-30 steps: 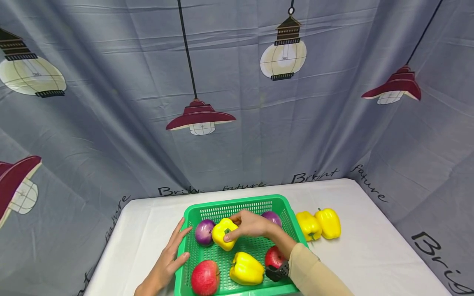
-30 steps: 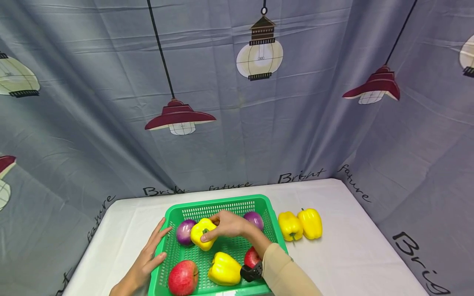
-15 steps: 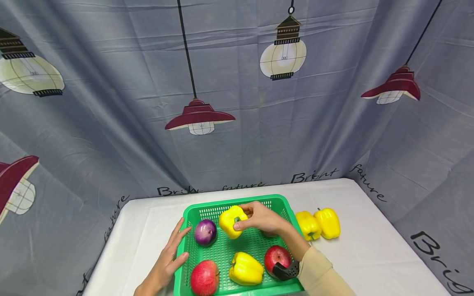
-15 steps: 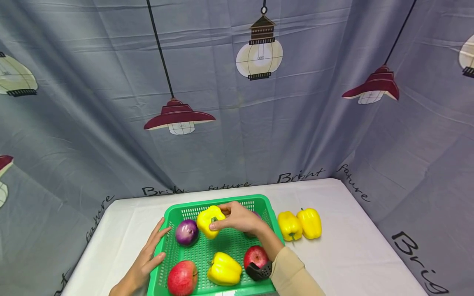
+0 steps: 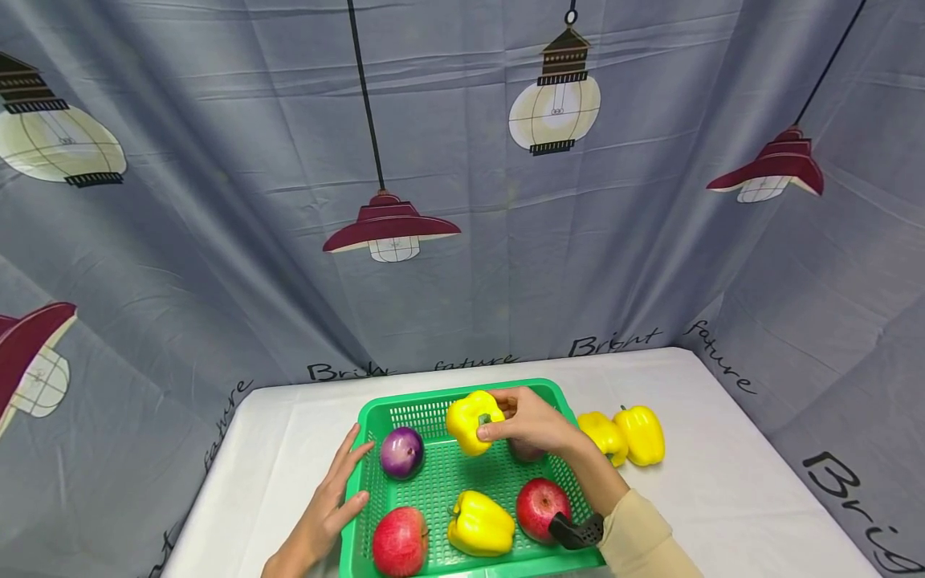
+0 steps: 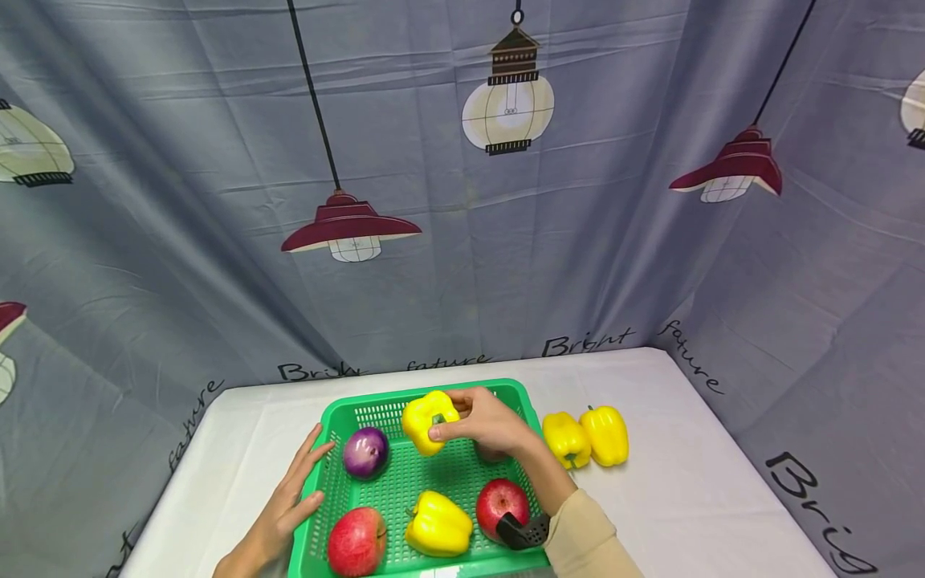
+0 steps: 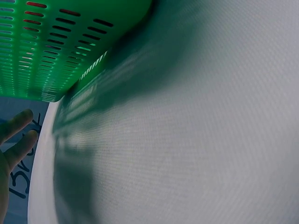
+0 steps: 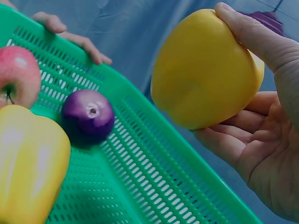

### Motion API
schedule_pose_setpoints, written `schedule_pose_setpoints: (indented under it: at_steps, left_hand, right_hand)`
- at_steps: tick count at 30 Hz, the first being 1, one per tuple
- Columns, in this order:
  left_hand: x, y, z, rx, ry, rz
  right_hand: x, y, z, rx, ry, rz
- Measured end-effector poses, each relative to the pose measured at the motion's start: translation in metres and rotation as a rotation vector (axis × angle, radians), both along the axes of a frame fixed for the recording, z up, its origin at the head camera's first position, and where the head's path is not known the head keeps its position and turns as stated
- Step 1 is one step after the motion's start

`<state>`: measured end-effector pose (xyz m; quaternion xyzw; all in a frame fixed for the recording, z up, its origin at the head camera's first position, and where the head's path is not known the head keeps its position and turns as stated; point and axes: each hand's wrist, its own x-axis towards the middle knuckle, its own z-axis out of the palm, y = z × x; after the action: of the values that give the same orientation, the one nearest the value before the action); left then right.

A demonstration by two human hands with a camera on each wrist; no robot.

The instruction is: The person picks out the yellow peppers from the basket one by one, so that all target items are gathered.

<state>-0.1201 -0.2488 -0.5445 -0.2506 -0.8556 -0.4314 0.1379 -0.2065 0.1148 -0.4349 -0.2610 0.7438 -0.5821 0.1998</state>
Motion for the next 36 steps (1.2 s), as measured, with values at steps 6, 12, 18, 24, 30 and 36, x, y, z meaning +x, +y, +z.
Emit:
schedule_pose_setpoints:
  at_steps: [6, 12, 18, 24, 30, 36]
  left_hand:
    - [0.001, 0.0, 0.001, -0.006, 0.0, 0.005]
    - [0.001, 0.0, 0.0, 0.001, -0.005, 0.009]
    - [0.001, 0.0, -0.001, 0.002, -0.001, 0.008]
    - [0.0, -0.002, 0.0, -0.005, 0.006, 0.006]
    - [0.0, -0.002, -0.001, -0.004, 0.001, 0.008]
    - [0.0, -0.001, 0.001, -0.004, -0.015, 0.013]
  right_hand:
    - [0.004, 0.017, -0.001, -0.068, 0.018, -0.041]
    - [0.009, 0.039, -0.004, -0.103, 0.007, -0.09]
    - [0.019, 0.064, -0.005, -0.098, 0.011, -0.183]
    - [0.025, 0.087, -0.012, -0.127, 0.042, -0.263]
    - [0.032, 0.099, -0.016, -0.166, 0.053, -0.284]
    - [0.043, 0.108, -0.019, -0.165, 0.059, -0.374]
